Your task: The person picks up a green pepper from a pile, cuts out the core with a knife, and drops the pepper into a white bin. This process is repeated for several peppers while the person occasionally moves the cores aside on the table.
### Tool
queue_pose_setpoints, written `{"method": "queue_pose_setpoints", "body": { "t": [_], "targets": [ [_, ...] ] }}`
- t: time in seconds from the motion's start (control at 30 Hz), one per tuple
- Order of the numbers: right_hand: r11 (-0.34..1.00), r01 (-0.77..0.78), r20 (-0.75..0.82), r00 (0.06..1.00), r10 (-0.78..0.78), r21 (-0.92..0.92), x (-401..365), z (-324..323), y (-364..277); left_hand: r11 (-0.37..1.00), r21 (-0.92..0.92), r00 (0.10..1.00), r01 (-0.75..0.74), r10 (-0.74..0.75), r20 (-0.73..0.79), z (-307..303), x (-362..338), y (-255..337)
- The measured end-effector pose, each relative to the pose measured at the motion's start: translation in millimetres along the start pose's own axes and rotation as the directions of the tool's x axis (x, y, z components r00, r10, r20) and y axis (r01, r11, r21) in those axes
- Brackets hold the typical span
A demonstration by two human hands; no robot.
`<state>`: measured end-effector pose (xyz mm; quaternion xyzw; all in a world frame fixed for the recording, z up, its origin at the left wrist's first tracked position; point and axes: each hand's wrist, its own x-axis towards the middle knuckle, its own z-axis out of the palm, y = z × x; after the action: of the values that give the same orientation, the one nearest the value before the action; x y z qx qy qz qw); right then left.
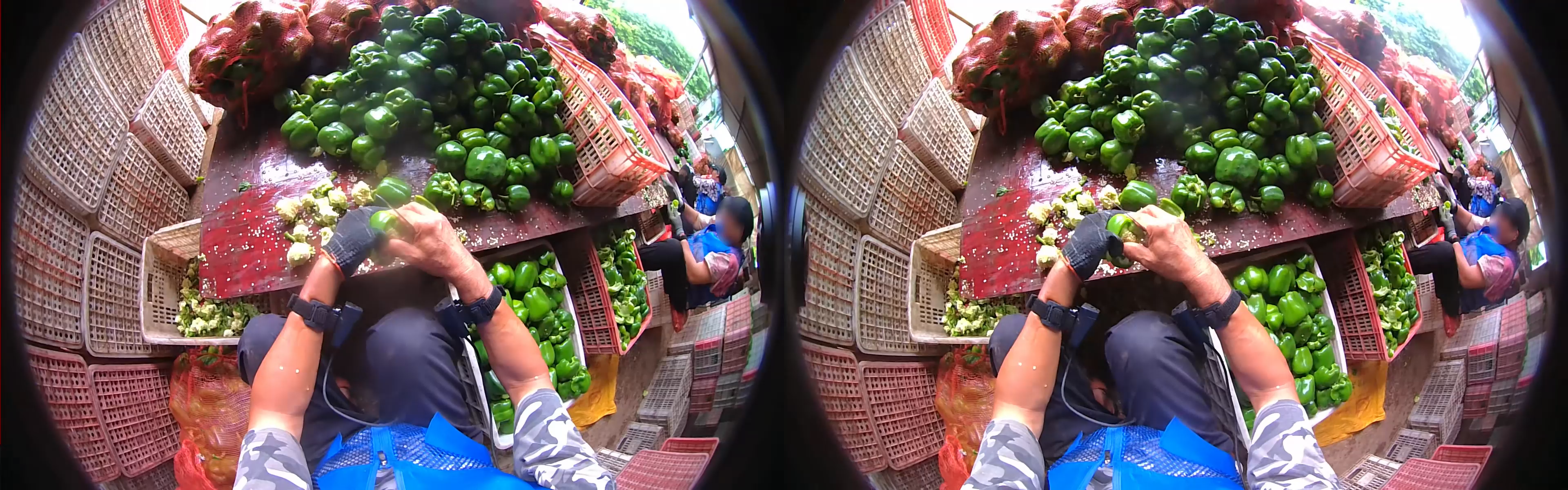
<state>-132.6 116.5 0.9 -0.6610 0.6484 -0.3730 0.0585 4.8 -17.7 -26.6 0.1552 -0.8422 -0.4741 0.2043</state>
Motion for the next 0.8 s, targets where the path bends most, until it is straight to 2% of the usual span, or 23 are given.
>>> {"method": "queue_pose_setpoints", "body": {
  "t": [0.03,0.1,0.13,0.17,0.23,0.3,0.37,0.4,0.47,0.5,0.57,0.6,0.73,0.8],
  "targets": [
    [0.999,0.014,0.02,1.0,-0.013,-0.043,0,1,3,1.0,0.001,1.0,0.001,-0.001,-0.001,1,1,-2],
    [0.996,0.034,0.043,0.999,-0.03,-0.086,3,1,3,0.933,0.359,0.997,-0.035,0.008,0.077,2,5,-8],
    [0.996,0.026,0.034,0.999,-0.024,-0.08,4,1,2,0.854,0.505,0.991,-0.121,0.075,0.11,2,6,-10],
    [0.997,0.02,0.026,0.999,-0.018,-0.073,6,1,0,0.853,0.508,0.991,-0.119,0.076,0.106,1,6,-10],
    [0.995,0.037,-0.008,0.999,-0.038,-0.088,7,5,2,0.809,0.568,0.983,-0.149,0.181,0.001,2,5,-11],
    [0.993,0.047,-0.046,0.998,-0.052,-0.106,9,7,2,0.816,0.564,0.983,-0.13,0.18,-0.033,3,4,-14],
    [0.996,0.057,-0.068,0.996,-0.062,-0.063,9,7,1,0.812,0.543,0.926,-0.213,0.346,-0.154,4,5,-19],
    [0.996,0.058,-0.07,0.996,-0.062,-0.063,9,7,0,0.811,0.544,0.925,-0.214,0.347,-0.153,4,4,-20],
    [0.997,0.052,-0.097,0.994,-0.058,-0.063,9,7,-1,0.825,0.546,0.957,-0.145,0.258,-0.135,3,1,-20],
    [0.997,0.055,-0.097,0.993,-0.061,-0.062,9,9,-2,0.824,0.548,0.956,-0.144,0.259,-0.138,3,0,-18],
    [0.998,0.051,-0.198,0.978,-0.059,-0.045,7,13,-5,0.723,0.69,0.991,-0.035,0.116,-0.071,5,-3,-16],
    [0.998,0.054,-0.199,0.978,-0.062,-0.045,7,15,-5,0.672,0.739,0.994,-0.047,0.108,-0.036,5,-4,-17],
    [0.995,0.087,-0.268,0.958,-0.098,-0.051,9,19,-8,0.623,0.782,0.998,-0.01,0.057,-0.033,7,-2,-20],
    [0.993,0.101,-0.292,0.95,-0.113,-0.056,12,20,-12,0.59,0.804,0.995,0.07,0.014,-0.096,12,2,-24]
  ]
}}
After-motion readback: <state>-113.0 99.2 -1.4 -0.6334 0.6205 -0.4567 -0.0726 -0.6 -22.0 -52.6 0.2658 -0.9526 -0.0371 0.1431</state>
